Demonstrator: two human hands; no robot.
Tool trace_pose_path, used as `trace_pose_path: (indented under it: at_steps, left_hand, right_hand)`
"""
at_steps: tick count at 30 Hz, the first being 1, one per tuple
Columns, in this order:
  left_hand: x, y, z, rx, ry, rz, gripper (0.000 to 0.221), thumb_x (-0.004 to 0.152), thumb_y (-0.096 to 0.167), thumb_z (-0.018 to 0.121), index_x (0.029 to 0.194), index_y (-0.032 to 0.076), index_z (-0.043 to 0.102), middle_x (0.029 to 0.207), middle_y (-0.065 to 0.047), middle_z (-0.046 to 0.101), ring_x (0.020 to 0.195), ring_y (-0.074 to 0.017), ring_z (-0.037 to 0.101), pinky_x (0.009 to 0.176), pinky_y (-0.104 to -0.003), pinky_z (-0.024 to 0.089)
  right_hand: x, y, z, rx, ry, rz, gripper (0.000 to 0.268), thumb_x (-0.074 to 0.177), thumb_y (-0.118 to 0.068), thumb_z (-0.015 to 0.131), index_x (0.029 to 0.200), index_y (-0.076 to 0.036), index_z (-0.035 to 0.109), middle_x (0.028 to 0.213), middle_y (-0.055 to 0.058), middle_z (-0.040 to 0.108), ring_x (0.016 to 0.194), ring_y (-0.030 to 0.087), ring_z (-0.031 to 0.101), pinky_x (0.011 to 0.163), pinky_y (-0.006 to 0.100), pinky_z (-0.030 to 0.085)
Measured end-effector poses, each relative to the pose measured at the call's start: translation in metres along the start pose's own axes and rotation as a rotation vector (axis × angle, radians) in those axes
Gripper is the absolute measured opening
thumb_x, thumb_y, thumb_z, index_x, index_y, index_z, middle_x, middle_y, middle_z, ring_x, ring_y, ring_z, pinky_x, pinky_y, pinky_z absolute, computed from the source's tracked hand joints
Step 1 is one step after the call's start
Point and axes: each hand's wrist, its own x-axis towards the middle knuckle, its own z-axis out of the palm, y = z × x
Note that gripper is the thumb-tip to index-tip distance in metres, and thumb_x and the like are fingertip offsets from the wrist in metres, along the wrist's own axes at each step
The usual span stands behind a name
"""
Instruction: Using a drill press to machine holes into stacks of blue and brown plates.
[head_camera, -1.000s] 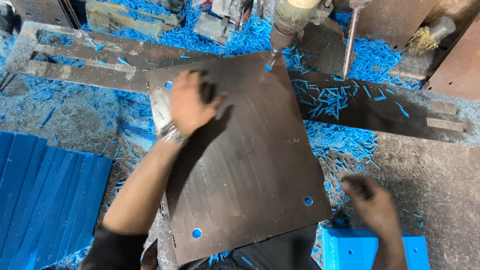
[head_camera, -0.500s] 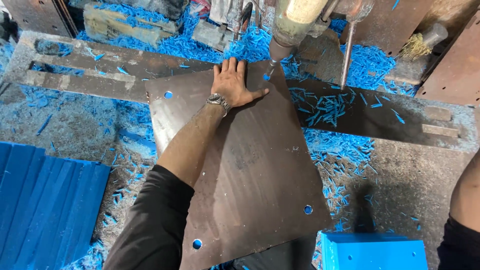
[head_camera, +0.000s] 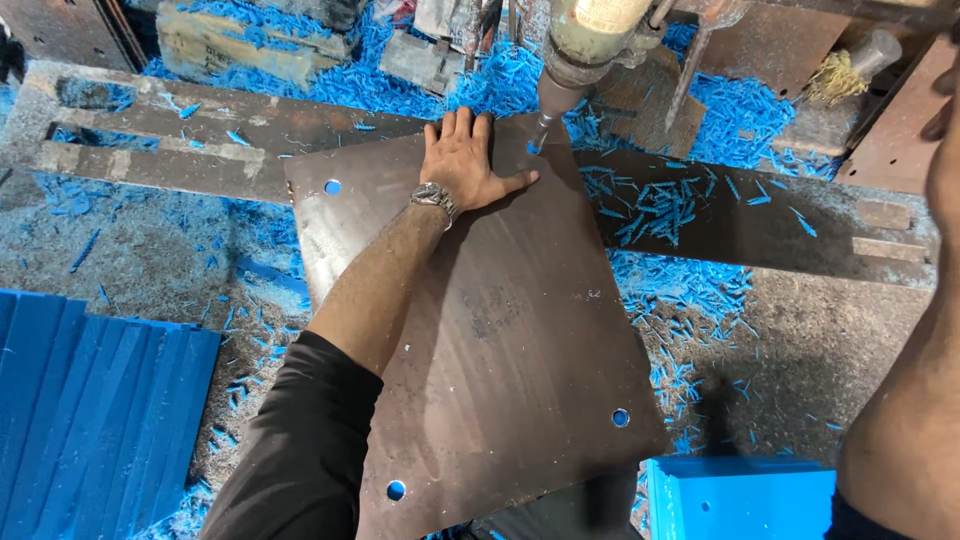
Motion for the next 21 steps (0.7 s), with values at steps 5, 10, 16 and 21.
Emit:
trace_pose_path:
  at_steps: [5, 10, 16, 21]
  left_hand:
    - [0.003, 0.000, -0.001, 0.014, -0.113, -0.025, 0.119, 0.079, 0.094, 0.053, 0.148, -0.002, 0.042, 0.148, -0.028, 0.038, 0.138, -0.0466, 0.035, 0.112, -0.069, 0.022]
    - [0.001, 0.000, -0.003, 0.010, -0.081, -0.017, 0.115, 0.080, 0.093, 0.055, 0.144, -0.002, 0.046, 0.142, -0.026, 0.042, 0.132, -0.0451, 0.039, 0.109, -0.068, 0.025]
    - [0.001, 0.000, -0.002, 0.012, -0.082, -0.005, 0.117, 0.081, 0.094, 0.052, 0.146, -0.003, 0.043, 0.145, -0.029, 0.040, 0.135, -0.0471, 0.037, 0.110, -0.070, 0.023]
    - [0.000, 0.000, -0.001, 0.017, -0.036, 0.006, 0.113, 0.081, 0.093, 0.055, 0.141, -0.003, 0.048, 0.136, -0.026, 0.045, 0.126, -0.0443, 0.042, 0.105, -0.066, 0.028]
  right_hand:
    - [0.024, -0.224, -0.039, -0.061, 0.091, 0.165, 0.045, 0.151, -0.014, 0.032, 0.146, 0.019, 0.063, 0.105, 0.023, 0.056, 0.087, 0.030, 0.060, 0.071, 0.038, 0.052]
    - [0.017, -0.287, -0.032, -0.113, 0.189, 0.174, 0.024, 0.144, 0.010, 0.059, 0.156, 0.031, 0.058, 0.103, 0.033, 0.065, 0.074, 0.031, 0.062, 0.057, 0.033, 0.048]
    - [0.007, -0.308, -0.025, 0.039, 0.203, 0.151, 0.018, 0.130, 0.024, 0.069, 0.138, 0.027, 0.053, 0.105, 0.026, 0.051, 0.079, 0.027, 0.048, 0.069, 0.036, 0.041]
    - [0.005, -0.318, -0.022, 0.069, 0.168, 0.135, 0.025, 0.123, 0.018, 0.069, 0.130, 0.025, 0.046, 0.117, 0.035, 0.054, 0.095, 0.036, 0.059, 0.088, 0.043, 0.051]
